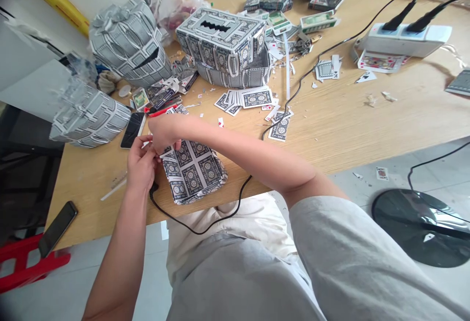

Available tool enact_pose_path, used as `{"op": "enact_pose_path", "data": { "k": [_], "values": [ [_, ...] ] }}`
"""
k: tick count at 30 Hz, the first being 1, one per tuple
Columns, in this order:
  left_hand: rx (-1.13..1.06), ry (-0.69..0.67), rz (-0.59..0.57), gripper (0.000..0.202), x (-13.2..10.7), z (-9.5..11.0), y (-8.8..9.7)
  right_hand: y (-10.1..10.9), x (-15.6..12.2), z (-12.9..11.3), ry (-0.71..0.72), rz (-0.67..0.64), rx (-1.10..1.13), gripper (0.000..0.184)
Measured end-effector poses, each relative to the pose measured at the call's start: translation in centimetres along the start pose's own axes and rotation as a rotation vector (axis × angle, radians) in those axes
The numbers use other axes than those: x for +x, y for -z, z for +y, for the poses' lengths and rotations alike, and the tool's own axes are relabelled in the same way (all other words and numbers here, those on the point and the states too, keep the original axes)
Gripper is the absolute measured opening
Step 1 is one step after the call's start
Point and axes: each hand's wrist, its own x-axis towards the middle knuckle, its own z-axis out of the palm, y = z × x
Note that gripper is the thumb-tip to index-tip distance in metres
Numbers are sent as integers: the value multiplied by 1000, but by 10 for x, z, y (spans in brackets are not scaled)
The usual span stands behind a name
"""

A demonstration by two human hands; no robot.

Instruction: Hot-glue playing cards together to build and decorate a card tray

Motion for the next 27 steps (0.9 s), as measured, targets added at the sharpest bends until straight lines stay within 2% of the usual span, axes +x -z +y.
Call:
{"op": "enact_pose_path", "data": {
  "k": [6,11,13,17,21,23,27],
  "values": [
    [49,-4,-6,30,-1,-2,-1,-6,4,2,15,36,-35,26],
    [94,21,13,28,-1,0,-2,-9,-2,1,-24,98,15,64],
    [111,31,15,28,-1,2,-2,-10,-3,0,-36,104,36,69],
    [155,37,9,26,0,7,-2,-9,-8,-2,-32,84,0,57],
    [205,0,19,23,-7,16,0,3,-17,0,-36,106,-170,44],
    [293,-68,58,20,-15,18,2,11,-22,2,-46,162,-242,45],
    [645,-282,110,27,-32,13,4,24,-30,4,-94,287,-297,36]
  ]
}}
